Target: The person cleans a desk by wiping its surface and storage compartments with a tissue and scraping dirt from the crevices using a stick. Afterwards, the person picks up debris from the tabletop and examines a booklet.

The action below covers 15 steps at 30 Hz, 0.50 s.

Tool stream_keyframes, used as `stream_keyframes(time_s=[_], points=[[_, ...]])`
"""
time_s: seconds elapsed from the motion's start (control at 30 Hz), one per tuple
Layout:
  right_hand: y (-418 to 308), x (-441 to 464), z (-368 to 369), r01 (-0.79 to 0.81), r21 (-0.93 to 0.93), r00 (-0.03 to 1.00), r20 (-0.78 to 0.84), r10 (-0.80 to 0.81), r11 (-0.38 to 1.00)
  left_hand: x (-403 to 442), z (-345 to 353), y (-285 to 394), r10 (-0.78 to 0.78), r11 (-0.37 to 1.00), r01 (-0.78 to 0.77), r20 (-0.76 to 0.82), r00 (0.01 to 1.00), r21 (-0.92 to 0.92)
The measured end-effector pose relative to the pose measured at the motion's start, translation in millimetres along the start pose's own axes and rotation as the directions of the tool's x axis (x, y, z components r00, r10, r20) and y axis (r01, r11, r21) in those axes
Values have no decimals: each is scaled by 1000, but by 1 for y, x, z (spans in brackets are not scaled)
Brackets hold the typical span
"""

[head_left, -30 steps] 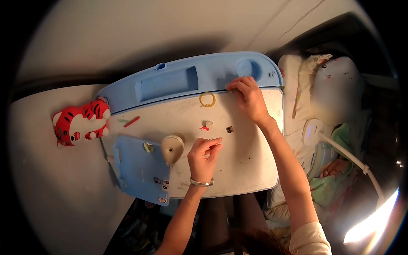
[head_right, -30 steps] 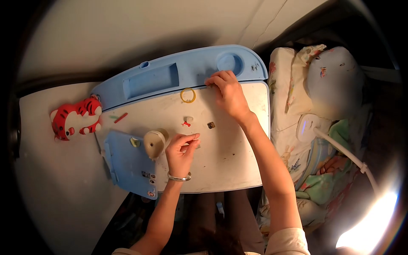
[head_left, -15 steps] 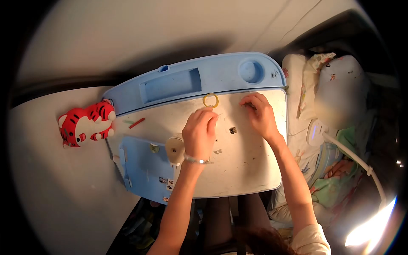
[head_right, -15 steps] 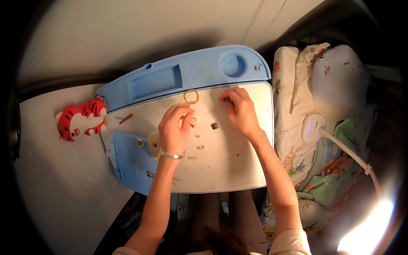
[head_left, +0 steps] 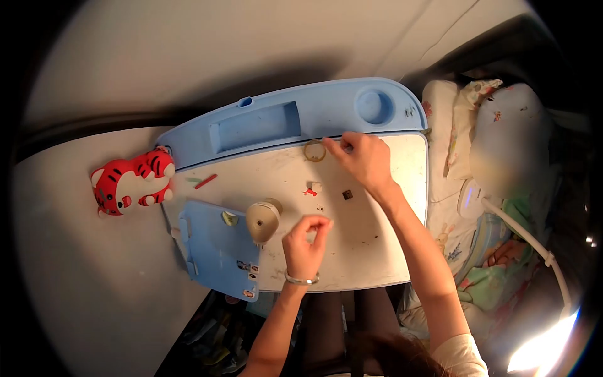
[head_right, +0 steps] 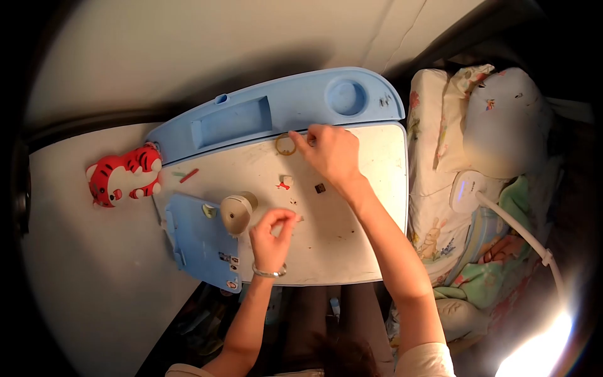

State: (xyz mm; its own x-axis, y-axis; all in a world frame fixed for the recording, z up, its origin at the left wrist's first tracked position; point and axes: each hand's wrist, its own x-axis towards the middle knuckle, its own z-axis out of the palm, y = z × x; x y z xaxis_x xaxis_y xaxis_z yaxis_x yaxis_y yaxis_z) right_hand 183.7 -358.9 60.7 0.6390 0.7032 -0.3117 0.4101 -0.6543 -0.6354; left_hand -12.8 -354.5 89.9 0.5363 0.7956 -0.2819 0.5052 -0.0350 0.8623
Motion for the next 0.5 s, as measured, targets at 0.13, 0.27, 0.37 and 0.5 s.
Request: stream_keyframes(time_s=[0.13,0.27,0.37,0.5], points=[[-10,2,23,138,-75,983,-109,-146,988,-40,2,-20,-114,993,112,68,991,32],[-7,7,39,174,-116,971,-148,-190,978,-67,2,-35,-137,990,139,92,986,-20],[-1,14,35,187,-95,972,-125,-198,978,-71,-3,-38,-132,990,136,83,988,-38],[-6,20,35,180,-104,980,-64,-187,978,-65,-15,-42,-100,994,102,64,993,-26]])
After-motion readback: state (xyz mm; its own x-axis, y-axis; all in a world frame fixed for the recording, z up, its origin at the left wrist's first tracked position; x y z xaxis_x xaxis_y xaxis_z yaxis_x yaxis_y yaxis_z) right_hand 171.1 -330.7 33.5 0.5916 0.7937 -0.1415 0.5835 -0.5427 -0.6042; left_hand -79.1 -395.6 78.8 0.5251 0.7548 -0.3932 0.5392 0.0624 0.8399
